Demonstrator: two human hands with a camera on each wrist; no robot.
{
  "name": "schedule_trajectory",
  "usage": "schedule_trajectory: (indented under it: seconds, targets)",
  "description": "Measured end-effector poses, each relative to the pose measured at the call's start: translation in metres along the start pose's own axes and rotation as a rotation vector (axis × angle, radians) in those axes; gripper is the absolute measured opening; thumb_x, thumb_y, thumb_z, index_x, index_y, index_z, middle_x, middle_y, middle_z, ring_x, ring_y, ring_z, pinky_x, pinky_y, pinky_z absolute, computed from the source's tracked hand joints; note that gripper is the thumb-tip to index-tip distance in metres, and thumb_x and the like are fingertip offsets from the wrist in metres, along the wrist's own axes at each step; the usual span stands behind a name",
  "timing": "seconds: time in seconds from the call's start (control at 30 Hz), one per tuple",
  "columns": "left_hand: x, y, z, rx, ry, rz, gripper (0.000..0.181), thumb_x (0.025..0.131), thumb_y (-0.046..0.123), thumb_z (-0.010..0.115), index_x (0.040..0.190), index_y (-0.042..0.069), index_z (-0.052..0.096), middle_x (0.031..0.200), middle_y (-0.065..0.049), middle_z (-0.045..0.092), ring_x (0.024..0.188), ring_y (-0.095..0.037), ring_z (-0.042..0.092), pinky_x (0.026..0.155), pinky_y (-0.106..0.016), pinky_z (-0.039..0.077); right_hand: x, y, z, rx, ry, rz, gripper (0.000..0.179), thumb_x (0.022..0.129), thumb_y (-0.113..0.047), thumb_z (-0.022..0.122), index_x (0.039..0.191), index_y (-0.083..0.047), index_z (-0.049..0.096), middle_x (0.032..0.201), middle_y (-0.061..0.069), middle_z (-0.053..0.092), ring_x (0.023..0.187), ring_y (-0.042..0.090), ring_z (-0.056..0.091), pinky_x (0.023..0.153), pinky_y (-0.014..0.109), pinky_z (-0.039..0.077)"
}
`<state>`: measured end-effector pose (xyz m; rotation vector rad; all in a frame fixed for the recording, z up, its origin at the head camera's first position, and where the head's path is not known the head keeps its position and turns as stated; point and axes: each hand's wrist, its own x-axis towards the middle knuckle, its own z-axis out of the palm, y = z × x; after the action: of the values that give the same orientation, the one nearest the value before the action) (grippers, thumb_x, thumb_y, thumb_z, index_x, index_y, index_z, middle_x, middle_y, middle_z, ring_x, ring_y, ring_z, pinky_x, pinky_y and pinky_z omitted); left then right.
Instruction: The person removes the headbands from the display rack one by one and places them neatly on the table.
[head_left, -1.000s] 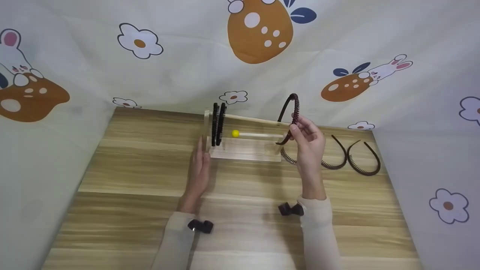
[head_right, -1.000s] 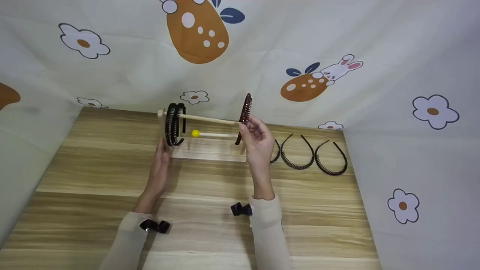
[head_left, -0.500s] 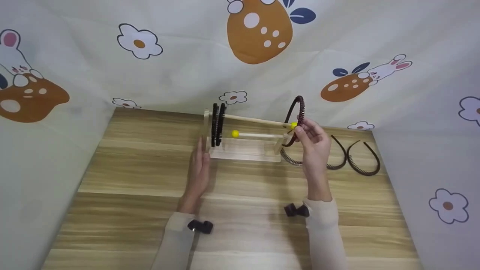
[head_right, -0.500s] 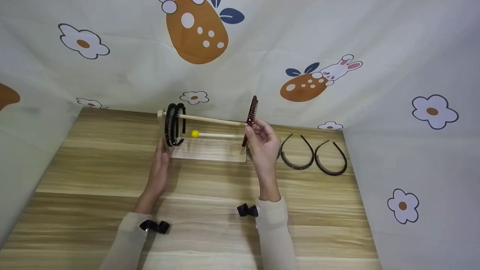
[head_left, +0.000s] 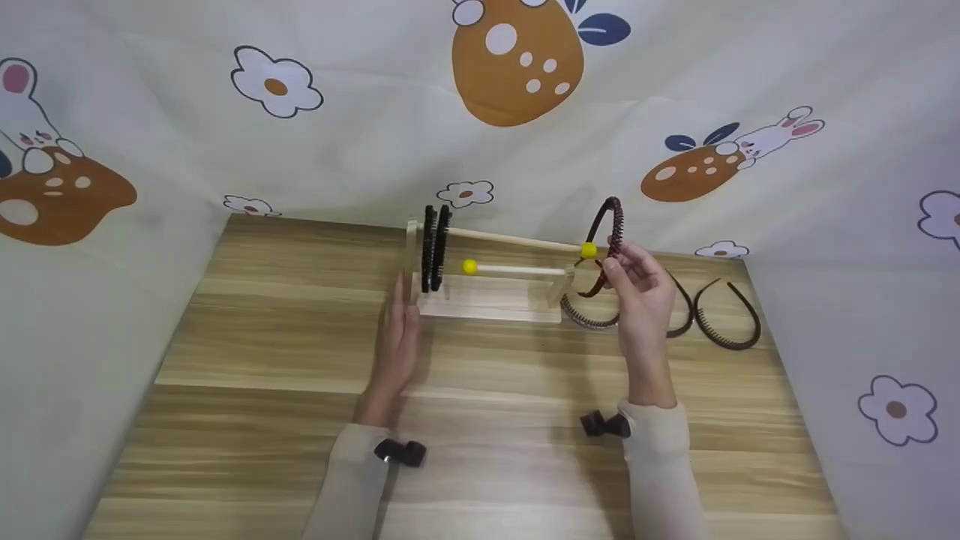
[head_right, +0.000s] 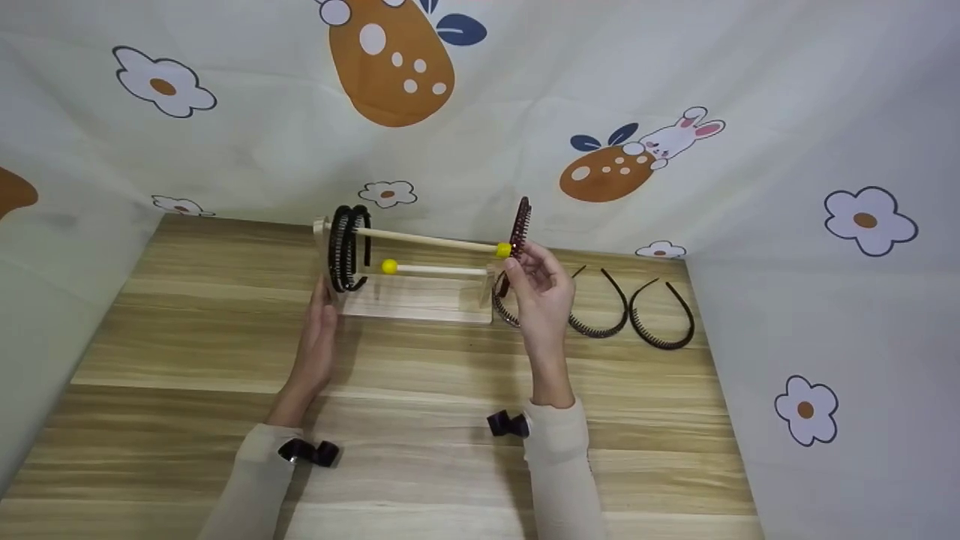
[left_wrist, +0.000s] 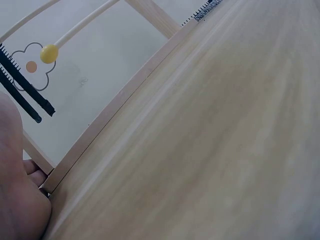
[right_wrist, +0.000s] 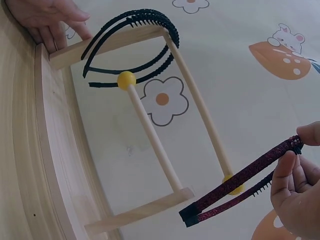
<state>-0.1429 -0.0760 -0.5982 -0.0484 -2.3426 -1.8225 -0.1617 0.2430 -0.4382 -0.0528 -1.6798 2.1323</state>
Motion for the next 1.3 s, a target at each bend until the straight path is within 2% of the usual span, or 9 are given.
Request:
schedule_trajectory:
  seconds: [0.17, 0.37, 0.53, 0.6, 0.77, 0.97, 1.13, 1.3]
  targets:
    - [0.000, 0.001, 0.000, 0.001, 0.001, -0.012, 0.080, 0.117, 0.065, 0.026, 0.180, 0.018, 0.014, 0.185, -0.018, 0.014, 0.166, -0.051, 0.019, 0.127, -0.084, 0.010, 0.000, -0.001, -0.007, -0.017, 0.002, -0.006, 0.027, 0.096, 0.018, 0.069, 0.114, 0.000, 0.080, 0.096, 0.006, 0.068, 0.086, 0.013, 0.066, 0.077, 0.021, 0.061]
    - [0.000, 0.001, 0.001, 0.010, 0.004, -0.004, 0.072, 0.120, 0.057, 0.027, 0.180, 0.020, 0.013, 0.185, -0.017, 0.013, 0.167, -0.050, 0.018, 0.126, -0.085, 0.012, 0.001, 0.000, -0.015, -0.039, 0.004, -0.002, 0.027, 0.096, 0.018, 0.069, 0.114, 0.000, 0.079, 0.097, 0.006, 0.068, 0.087, 0.013, 0.066, 0.078, 0.021, 0.061]
    - [0.000, 0.000, 0.001, -0.007, 0.003, 0.009, 0.069, 0.120, 0.053, 0.029, 0.180, 0.023, 0.013, 0.185, -0.017, 0.013, 0.162, -0.048, 0.033, 0.126, -0.084, 0.015, 0.001, 0.002, -0.022, -0.077, 0.002, 0.005, 0.028, 0.096, 0.019, 0.070, 0.114, 0.000, 0.079, 0.097, 0.005, 0.069, 0.088, 0.013, 0.067, 0.079, 0.020, 0.061]
    - [0.001, -0.001, 0.001, -0.007, 0.003, 0.013, 0.069, 0.120, 0.053, 0.029, 0.180, 0.022, 0.013, 0.185, -0.017, 0.014, 0.163, -0.048, 0.032, 0.126, -0.084, 0.014, 0.001, 0.003, -0.025, -0.097, 0.001, 0.003, 0.028, 0.095, 0.019, 0.070, 0.114, 0.000, 0.079, 0.097, 0.004, 0.069, 0.088, 0.013, 0.067, 0.079, 0.020, 0.061]
    - [0.001, -0.001, 0.000, 0.002, 0.002, 0.019, 0.071, 0.120, 0.054, 0.029, 0.180, 0.019, 0.014, 0.186, -0.016, 0.012, 0.168, -0.048, 0.016, 0.126, -0.086, 0.011, -0.001, 0.008, -0.034, -0.147, -0.013, 0.001, 0.028, 0.094, 0.018, 0.072, 0.116, 0.002, 0.079, 0.097, 0.004, 0.070, 0.089, 0.013, 0.067, 0.079, 0.020, 0.061]
    - [0.000, 0.000, 0.000, 0.028, 0.005, 0.011, 0.076, 0.119, 0.061, 0.025, 0.180, 0.017, 0.014, 0.186, -0.017, 0.013, 0.167, -0.050, 0.016, 0.124, -0.087, 0.013, -0.005, 0.013, -0.046, -0.186, -0.034, 0.017, 0.029, 0.095, 0.018, 0.072, 0.118, 0.003, 0.078, 0.097, 0.003, 0.070, 0.088, 0.014, 0.067, 0.079, 0.020, 0.061]
    - [0.001, 0.000, 0.000, 0.037, 0.009, 0.010, 0.081, 0.117, 0.065, 0.024, 0.179, 0.013, 0.014, 0.185, -0.018, 0.013, 0.167, -0.051, 0.017, 0.125, -0.086, 0.014, -0.006, 0.016, -0.054, -0.207, -0.046, -0.003, 0.029, 0.094, 0.020, 0.072, 0.118, 0.006, 0.078, 0.098, 0.002, 0.071, 0.090, 0.013, 0.068, 0.079, 0.020, 0.062]
    - [0.000, -0.001, 0.000, 0.024, 0.010, 0.009, 0.081, 0.117, 0.065, 0.025, 0.179, 0.014, 0.014, 0.185, -0.018, 0.014, 0.167, -0.050, 0.018, 0.125, -0.086, 0.014, -0.008, 0.017, -0.061, -0.208, -0.048, 0.013, 0.031, 0.094, 0.021, 0.071, 0.119, 0.004, 0.078, 0.100, 0.001, 0.072, 0.093, 0.012, 0.069, 0.083, 0.020, 0.063]
